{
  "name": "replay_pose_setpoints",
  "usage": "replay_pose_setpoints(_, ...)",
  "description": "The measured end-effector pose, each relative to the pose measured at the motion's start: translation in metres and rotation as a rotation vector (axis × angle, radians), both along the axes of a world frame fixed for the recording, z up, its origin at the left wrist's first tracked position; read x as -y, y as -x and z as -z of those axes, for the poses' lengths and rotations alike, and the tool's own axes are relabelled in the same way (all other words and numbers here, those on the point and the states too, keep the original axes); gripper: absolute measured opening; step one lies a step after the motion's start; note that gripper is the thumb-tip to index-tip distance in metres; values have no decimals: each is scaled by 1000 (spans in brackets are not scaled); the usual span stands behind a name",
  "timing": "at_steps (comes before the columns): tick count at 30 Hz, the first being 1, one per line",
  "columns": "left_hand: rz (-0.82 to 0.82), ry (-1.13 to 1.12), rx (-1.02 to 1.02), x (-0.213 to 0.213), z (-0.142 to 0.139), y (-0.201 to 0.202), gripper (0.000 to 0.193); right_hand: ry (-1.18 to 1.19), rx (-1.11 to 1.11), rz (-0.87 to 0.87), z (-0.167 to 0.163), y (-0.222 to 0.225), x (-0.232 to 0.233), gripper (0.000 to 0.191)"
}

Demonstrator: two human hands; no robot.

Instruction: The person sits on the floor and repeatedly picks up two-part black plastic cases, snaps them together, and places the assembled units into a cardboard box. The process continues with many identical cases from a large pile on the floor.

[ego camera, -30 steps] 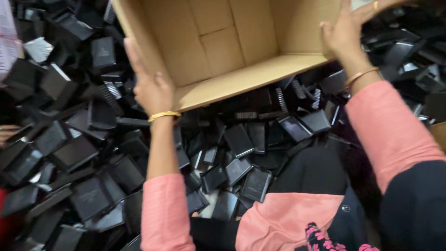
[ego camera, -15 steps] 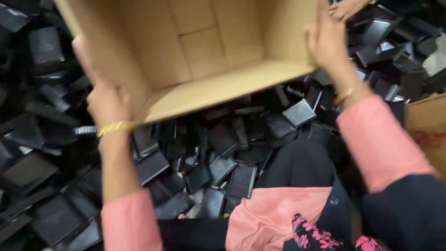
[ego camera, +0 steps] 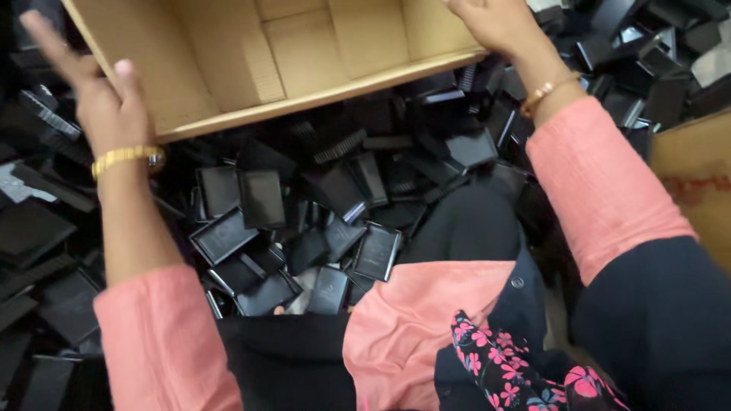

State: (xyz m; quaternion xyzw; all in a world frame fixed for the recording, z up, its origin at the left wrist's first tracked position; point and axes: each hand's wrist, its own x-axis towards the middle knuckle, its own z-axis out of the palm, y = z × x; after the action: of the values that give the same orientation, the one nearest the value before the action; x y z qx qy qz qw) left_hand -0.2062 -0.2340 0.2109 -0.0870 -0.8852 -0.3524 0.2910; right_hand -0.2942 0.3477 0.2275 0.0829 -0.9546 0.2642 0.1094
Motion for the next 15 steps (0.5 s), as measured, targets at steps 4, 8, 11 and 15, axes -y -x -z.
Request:
replay_pose_setpoints(4, -193, -350, -117, -63, 28, -118, 43, 396, -580, -151, 3, -129, 25, 36)
replay_pose_setpoints(8, -25, -92, 335, -169, 94, -204, 49, 408, -306, 46, 52, -264, 113, 9)
replay_pose_setpoints(11, 28, 353, 500, -210, 137, -215, 89, 429, -37, -135, 83, -295, 161, 19)
replay_pose_setpoints(15, 27, 344, 769, -214, 152, -213, 90, 402, -62, -191, 99, -283, 192, 31)
